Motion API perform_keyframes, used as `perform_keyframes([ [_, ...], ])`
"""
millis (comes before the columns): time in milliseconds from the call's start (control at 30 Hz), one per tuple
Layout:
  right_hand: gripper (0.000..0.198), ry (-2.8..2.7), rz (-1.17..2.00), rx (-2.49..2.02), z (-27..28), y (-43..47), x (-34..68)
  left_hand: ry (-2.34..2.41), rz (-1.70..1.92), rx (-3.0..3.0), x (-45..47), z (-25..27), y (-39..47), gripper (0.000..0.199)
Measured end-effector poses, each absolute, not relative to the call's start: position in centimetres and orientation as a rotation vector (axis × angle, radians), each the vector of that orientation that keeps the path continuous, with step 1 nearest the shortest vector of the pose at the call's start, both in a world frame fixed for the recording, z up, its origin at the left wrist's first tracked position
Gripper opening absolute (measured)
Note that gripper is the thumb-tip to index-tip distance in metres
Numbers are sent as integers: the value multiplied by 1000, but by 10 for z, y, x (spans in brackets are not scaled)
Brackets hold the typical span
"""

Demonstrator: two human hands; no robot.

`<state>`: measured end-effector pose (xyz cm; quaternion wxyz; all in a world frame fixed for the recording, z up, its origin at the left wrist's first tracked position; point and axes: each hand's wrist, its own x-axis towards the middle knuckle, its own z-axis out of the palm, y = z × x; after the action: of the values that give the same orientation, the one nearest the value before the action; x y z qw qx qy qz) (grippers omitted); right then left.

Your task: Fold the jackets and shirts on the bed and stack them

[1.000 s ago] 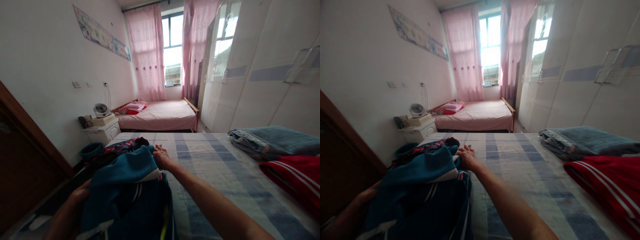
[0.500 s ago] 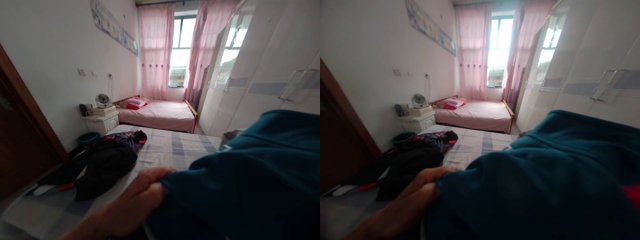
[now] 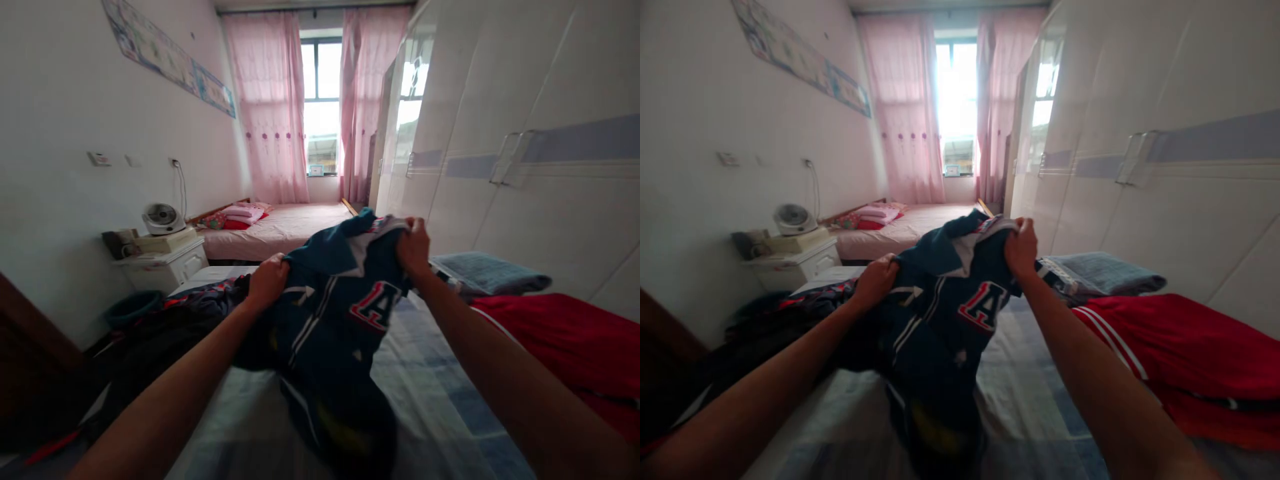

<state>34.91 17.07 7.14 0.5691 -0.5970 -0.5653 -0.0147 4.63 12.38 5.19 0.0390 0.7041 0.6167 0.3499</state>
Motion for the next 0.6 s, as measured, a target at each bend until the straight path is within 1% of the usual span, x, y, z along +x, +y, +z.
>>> perform_keyframes([
  [100, 49, -1479, 86, -1542, 44, 190, 312, 2047, 1071, 2149, 23, 36, 136, 27],
  [133, 50, -1541, 139, -1577, 29, 188, 307, 2038, 1037, 2180, 18, 29, 132, 27],
  [167, 48, -1596, 198, -1602, 13, 182, 305, 1998, 992, 2223, 14, 20, 124, 27],
  [200, 42, -1645, 267, -1622, -3, 174, 306, 1914, 929, 2283, 13, 11, 115, 28],
  [267, 24, -1756, 450, -1680, -35, 151, 314, 1676, 757, 2399, 14, -5, 93, 35],
  [300, 21, -1808, 557, -1705, -47, 139, 319, 1571, 660, 2436, 17, -12, 82, 42],
  [333, 24, -1853, 663, -1722, -57, 127, 322, 1496, 569, 2459, 19, -18, 72, 52],
  [400, 36, -1916, 846, -1733, -69, 108, 323, 1441, 425, 2490, 24, -25, 57, 81],
  [433, 38, -1932, 933, -1730, -72, 100, 320, 1456, 378, 2505, 26, -27, 52, 93],
  [467, 37, -1929, 1031, -1725, -72, 95, 316, 1483, 337, 2520, 27, -29, 48, 99],
  [500, 33, -1906, 1136, -1715, -72, 90, 311, 1528, 303, 2528, 27, -31, 46, 101],
  [533, 29, -1867, 1239, -1696, -71, 87, 304, 1599, 279, 2521, 26, -33, 45, 98],
  [600, 28, -1752, 1390, -1632, -70, 82, 292, 1777, 266, 2480, 23, -39, 46, 85],
])
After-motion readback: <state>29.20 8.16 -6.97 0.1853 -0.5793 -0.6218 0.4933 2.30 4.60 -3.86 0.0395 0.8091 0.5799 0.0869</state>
